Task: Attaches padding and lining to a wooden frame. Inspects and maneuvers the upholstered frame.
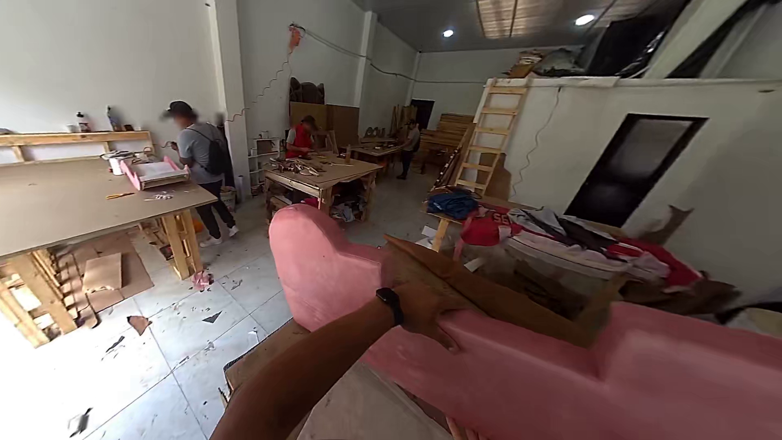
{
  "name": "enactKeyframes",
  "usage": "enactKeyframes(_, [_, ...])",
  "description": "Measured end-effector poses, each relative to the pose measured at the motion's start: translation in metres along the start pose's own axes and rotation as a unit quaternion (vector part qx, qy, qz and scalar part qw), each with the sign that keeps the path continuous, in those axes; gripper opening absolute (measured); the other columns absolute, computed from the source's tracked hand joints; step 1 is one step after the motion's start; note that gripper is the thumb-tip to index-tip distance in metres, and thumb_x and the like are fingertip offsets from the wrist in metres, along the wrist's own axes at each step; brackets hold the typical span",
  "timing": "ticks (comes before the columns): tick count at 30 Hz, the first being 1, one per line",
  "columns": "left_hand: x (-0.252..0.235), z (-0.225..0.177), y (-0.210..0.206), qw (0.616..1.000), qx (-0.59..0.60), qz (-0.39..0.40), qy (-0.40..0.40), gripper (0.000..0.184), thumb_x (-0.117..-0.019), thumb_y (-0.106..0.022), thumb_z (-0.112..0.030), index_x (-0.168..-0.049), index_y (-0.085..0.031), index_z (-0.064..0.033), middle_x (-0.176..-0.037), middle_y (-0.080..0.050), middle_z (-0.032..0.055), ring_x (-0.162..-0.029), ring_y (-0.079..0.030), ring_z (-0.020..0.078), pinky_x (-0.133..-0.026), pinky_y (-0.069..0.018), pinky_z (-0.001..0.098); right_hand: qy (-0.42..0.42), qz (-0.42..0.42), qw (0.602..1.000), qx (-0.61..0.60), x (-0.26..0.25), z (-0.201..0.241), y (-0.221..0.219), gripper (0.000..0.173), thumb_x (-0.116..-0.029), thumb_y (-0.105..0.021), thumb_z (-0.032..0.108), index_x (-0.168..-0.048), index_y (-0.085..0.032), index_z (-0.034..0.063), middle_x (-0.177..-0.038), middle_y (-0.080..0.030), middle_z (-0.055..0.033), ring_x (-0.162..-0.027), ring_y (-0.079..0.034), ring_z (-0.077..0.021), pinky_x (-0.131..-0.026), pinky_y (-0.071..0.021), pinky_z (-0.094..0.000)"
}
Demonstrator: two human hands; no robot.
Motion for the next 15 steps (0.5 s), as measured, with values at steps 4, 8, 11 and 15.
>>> enactKeyframes(4, [-0.031,0.040,-0.014,1.000,-0.006,0.017,0.023,0.090,-0.0804,-0.068,-0.076,-0.151,-0.048,-0.0250,-0.136,-0.065,0.0079,-0.121,-0.065,0.0288,-0.097,-0.0536,0.0604,-0.129,-0.013,0.930,0.343,-0.031,0.012,0.016,0.069,-0.1089,-0.023,0.055,-0.152,-0.033,0.0028,-0.145,-0.056,-0.0206,-0.128,-0.061,-0.0347,-0.098,-0.0543,-0.0560])
enactKeyframes(8, [-0.058,0.071,-0.067,0.998,-0.014,0.050,0.037,0.090,-0.0775,-0.069,-0.077,-0.149,-0.051,-0.0243,-0.136,-0.066,0.0093,-0.122,-0.064,0.0331,-0.099,-0.0504,0.0655,-0.076,0.086,0.813,0.571,-0.021,0.049,-0.026,0.042,-0.1071,-0.053,0.037,-0.130,-0.063,0.0028,-0.123,-0.072,-0.0134,-0.113,-0.070,-0.0280,-0.092,-0.0593,-0.0492])
enactKeyframes(11, [-0.073,0.081,-0.106,0.995,-0.001,0.089,0.040,0.088,-0.0757,-0.071,-0.076,-0.142,-0.056,-0.0204,-0.131,-0.067,0.0112,-0.117,-0.066,0.0342,-0.094,-0.0527,0.0653,0.064,0.140,0.802,0.577,-0.013,0.083,-0.083,0.033,-0.1078,-0.052,0.025,-0.119,-0.066,-0.0026,-0.108,-0.075,-0.0146,-0.099,-0.073,-0.0277,-0.087,-0.0616,-0.0461])
enactKeyframes(15, [-0.086,0.090,-0.108,0.991,0.003,0.114,0.069,0.088,-0.0744,-0.070,-0.076,-0.137,-0.059,-0.0154,-0.128,-0.068,0.0118,-0.115,-0.067,0.0346,-0.093,-0.0534,0.0649,0.182,0.220,0.734,0.616,-0.024,0.086,-0.190,0.031,-0.1045,-0.057,0.030,-0.118,-0.070,0.0056,-0.108,-0.074,-0.0048,-0.099,-0.072,-0.0184,-0.088,-0.0617,-0.0410])
Point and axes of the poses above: each hand's wrist, its own x-axis away from the middle knuckle, its own y-axis out of the back of the hand, z = x × y, the point moved 3 cm from there along -x, towards the middle knuckle
